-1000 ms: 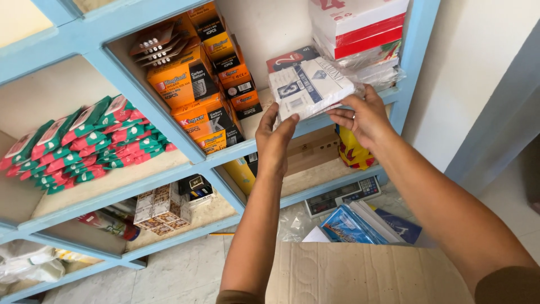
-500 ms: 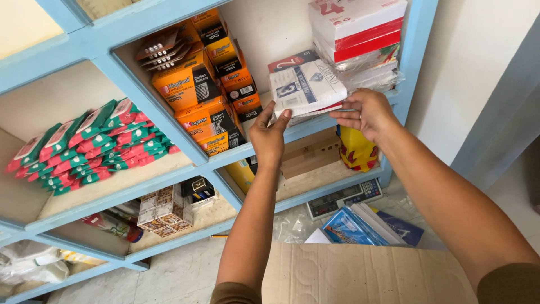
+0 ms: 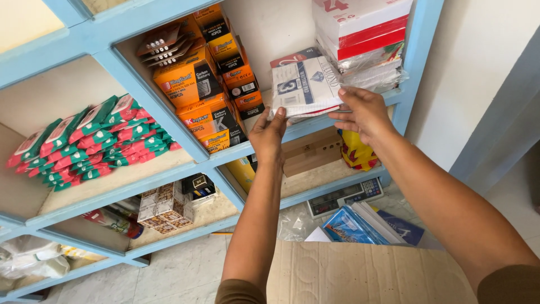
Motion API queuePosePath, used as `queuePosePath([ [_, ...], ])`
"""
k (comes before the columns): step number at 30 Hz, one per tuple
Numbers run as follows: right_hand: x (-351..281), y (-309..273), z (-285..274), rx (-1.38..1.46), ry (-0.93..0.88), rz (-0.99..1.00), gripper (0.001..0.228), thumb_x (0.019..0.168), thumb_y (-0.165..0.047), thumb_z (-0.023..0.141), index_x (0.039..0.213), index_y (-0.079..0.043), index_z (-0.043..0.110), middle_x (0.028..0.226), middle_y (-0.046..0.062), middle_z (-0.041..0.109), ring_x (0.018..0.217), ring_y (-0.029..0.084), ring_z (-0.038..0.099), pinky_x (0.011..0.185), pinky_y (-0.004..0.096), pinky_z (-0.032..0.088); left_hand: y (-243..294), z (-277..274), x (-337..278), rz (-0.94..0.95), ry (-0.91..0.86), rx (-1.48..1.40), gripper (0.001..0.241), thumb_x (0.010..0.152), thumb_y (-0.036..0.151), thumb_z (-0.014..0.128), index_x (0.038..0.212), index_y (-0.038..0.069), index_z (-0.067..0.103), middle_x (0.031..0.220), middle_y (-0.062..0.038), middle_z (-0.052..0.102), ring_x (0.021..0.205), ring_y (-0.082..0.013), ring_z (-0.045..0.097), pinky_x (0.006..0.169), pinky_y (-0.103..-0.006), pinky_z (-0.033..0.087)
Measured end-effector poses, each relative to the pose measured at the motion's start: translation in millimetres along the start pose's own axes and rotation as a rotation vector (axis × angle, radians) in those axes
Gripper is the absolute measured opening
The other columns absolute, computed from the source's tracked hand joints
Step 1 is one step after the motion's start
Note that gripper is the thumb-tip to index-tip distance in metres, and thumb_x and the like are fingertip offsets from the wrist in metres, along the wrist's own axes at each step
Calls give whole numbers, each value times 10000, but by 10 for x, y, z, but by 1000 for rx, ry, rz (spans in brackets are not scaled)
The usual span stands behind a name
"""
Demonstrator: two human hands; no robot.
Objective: Stocking shelves with writing pads and various paper products from a cardboard box.
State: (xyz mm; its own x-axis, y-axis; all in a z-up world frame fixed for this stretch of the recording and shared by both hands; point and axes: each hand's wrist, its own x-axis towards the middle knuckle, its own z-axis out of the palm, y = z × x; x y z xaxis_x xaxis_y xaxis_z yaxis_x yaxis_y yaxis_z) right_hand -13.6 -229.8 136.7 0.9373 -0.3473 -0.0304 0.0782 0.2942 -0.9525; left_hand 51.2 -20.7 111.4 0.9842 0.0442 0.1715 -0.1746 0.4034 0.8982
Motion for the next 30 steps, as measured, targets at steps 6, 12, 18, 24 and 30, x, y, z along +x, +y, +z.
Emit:
queuePosePath([
  [6, -5, 141, 22, -129, 58, -47, 485, 1005, -329, 608, 1416, -73, 584, 1190, 83, 710, 890, 230, 766, 646, 311, 626, -35, 98, -91, -18, 12, -30, 602, 888, 189, 776, 1394, -86, 601, 1103, -149, 741, 930, -158, 705, 817, -261, 631],
  [12, 61, 192, 58, 22, 60, -60, 454, 1011, -287, 616, 1415, -84, 581, 1130, 85, 717, 857, 193, 734, 710, 315, 632, 34, 105, -100, -107, 35, -63, 589, 874, 205, 786, 1378, -39, 602, 1093, -115, 719, 915, -181, 707, 762, -245, 610],
  [18, 93, 155, 49, 186, 124, -15, 487, 944, -162, 725, 1403, -86, 581, 1062, 63, 713, 862, 179, 698, 781, 313, 651, 92, 2, 5, -129, -31, 39, 439, 864, 208, 784, 1231, 9, 649, 1060, -103, 732, 866, -177, 734, 703, -229, 590],
  [24, 120, 158, 18, 98, 93, -101, 654, 811, 80, 767, 1397, -94, 537, 1055, 67, 690, 934, 165, 736, 826, 289, 665, 58, -70, 170, -62, -26, 193, 308, 855, 177, 794, 1080, -10, 698, 964, -119, 745, 804, -174, 725, 667, -241, 631],
  [30, 237, 218, 4, 136, 124, -119, 465, 848, 78, 753, 1283, -44, 641, 998, 51, 690, 906, 148, 733, 821, 277, 674, 7, -57, 263, -58, -69, 43, 233, 880, 139, 791, 1019, -31, 712, 965, -102, 741, 813, -164, 719, 710, -247, 638],
])
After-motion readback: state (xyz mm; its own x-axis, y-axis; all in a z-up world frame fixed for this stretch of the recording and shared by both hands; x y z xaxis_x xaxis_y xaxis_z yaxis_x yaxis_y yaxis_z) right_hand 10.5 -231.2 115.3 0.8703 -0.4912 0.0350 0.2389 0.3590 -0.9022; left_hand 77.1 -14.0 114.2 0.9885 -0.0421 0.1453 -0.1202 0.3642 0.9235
